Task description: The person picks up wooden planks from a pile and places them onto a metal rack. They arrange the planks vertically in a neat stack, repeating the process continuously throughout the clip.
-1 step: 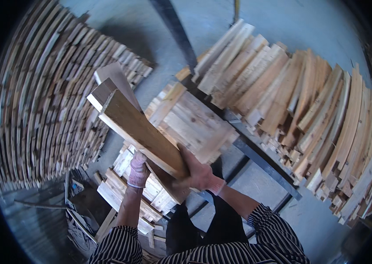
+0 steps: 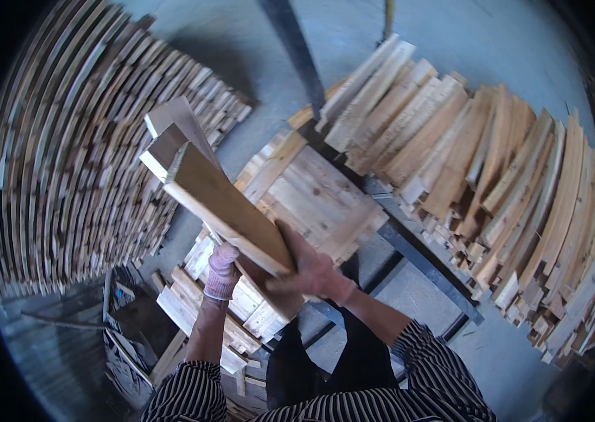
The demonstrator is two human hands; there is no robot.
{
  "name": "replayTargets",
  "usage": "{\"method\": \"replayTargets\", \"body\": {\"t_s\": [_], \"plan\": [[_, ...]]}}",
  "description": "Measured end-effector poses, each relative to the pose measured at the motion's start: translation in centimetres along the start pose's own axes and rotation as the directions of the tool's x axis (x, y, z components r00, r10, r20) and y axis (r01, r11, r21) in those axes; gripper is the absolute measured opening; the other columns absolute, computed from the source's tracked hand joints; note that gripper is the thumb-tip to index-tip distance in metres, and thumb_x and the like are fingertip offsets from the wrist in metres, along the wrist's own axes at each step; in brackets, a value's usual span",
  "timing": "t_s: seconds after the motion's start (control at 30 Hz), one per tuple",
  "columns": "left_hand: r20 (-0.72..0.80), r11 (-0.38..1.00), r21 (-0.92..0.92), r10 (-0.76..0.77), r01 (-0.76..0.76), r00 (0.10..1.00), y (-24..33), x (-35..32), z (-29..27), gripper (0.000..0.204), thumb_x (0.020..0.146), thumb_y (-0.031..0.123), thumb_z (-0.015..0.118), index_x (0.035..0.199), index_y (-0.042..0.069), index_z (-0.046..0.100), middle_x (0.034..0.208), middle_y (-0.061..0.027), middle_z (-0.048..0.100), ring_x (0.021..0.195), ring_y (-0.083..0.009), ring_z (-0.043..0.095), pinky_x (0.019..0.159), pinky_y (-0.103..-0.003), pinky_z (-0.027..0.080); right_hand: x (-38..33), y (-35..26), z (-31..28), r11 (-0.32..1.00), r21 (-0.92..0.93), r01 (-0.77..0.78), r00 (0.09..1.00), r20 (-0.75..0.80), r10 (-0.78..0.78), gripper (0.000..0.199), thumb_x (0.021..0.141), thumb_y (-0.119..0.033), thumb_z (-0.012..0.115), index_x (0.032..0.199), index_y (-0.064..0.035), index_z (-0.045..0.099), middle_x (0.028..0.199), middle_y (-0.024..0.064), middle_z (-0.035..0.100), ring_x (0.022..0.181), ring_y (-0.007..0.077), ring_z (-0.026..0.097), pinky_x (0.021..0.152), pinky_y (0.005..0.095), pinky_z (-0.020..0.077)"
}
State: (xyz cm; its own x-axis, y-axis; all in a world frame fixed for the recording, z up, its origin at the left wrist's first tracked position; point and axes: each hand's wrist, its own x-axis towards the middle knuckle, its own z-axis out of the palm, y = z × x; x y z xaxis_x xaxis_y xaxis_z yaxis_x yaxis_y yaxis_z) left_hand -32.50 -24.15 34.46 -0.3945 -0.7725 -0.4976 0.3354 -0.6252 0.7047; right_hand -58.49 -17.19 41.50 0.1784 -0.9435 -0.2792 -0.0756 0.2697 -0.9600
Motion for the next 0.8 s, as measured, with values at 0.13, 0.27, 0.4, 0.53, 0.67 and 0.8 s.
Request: {"method": "replayTargets", "body": {"t_s": [0.13,0.27,0.4,0.53,0.67,0.8], "plan": [[0.188,0.878,0.240,0.377,-0.414,0.907,1.2,0.3,1.2,0.073,0.077,0.028,0.090,0.136,0.003,0.054,0.119,-0.0133,0.068,0.107,-0.0270,0.068,0.095,-0.040,0.057,7.8,4.2,3.8,0.967,0.129,0.220,0.974,0.020,-0.225,0.117,0.064,-0.039,0.095,0.152,-0.0002,0.028,0.144,0.0194,0.048,0.136,0.0299,0.046,0.114,0.0384,0.0392],[0.284,0.699,0.673,0.058,-0.242,0.957,-2.6,0.5,-11.2,0.066,0.090,0.038,0.076,0.143,0.006,0.053,0.138,-0.0099,0.061,0.127,-0.0214,0.058,0.111,-0.036,0.045,12.1,11.6,8.3,0.967,-0.254,0.031,0.985,0.169,0.013,0.115,0.059,-0.044,0.095,0.146,-0.0004,0.034,0.139,0.0207,0.050,0.130,0.0337,0.051,0.109,0.0398,0.0445],[0.034,0.771,0.596,0.253,-0.222,0.967,0.3,-2.3,-8.3,0.061,0.081,0.035,0.085,0.129,0.004,0.064,0.118,-0.0094,0.071,0.108,-0.0216,0.068,0.098,-0.036,0.054,13.1,10.1,10.4,0.914,-0.398,0.082,0.971,0.240,0.017,0.113,0.061,-0.044,0.094,0.145,0.0018,0.033,0.140,0.0254,0.050,0.126,0.0368,0.055,0.106,0.0421,0.0472],[-0.264,0.979,0.096,0.197,-0.178,0.944,-2.6,-8.1,-14.0,0.048,0.078,0.024,0.082,0.118,0.002,0.067,0.112,-0.0126,0.072,0.106,-0.0274,0.069,0.097,-0.042,0.056,9.8,2.4,16.4,0.852,-0.523,0.027,0.901,0.381,0.206,0.122,0.067,-0.048,0.090,0.153,-0.0001,0.019,0.144,0.0297,0.046,0.129,0.0397,0.054,0.107,0.0455,0.0460],[-0.454,0.842,-0.403,0.155,-0.357,0.878,-4.9,-11.5,-16.3,0.052,0.079,0.024,0.077,0.124,0.003,0.062,0.116,-0.0153,0.069,0.108,-0.0339,0.067,0.102,-0.050,0.053,4.8,4.2,22.0,0.836,-0.529,0.146,0.944,0.326,0.042,0.130,0.072,-0.055,0.082,0.160,-0.0017,0.004,0.150,0.0333,0.036,0.137,0.0448,0.044,0.112,0.0475,0.0401],[-0.469,0.775,-0.553,0.016,-0.308,0.883,-8.9,-17.0,-22.9,0.066,0.083,0.035,0.081,0.135,0.004,0.055,0.126,-0.0158,0.066,0.115,-0.0359,0.064,0.105,-0.051,0.051,3.2,9.2,28.5,0.912,-0.401,-0.084,0.933,0.290,0.213,0.103,0.081,-0.052,0.078,0.161,-0.0128,0.025,0.148,0.0252,0.044,0.137,0.0418,0.045,0.114,0.0456,0.0371]]}}
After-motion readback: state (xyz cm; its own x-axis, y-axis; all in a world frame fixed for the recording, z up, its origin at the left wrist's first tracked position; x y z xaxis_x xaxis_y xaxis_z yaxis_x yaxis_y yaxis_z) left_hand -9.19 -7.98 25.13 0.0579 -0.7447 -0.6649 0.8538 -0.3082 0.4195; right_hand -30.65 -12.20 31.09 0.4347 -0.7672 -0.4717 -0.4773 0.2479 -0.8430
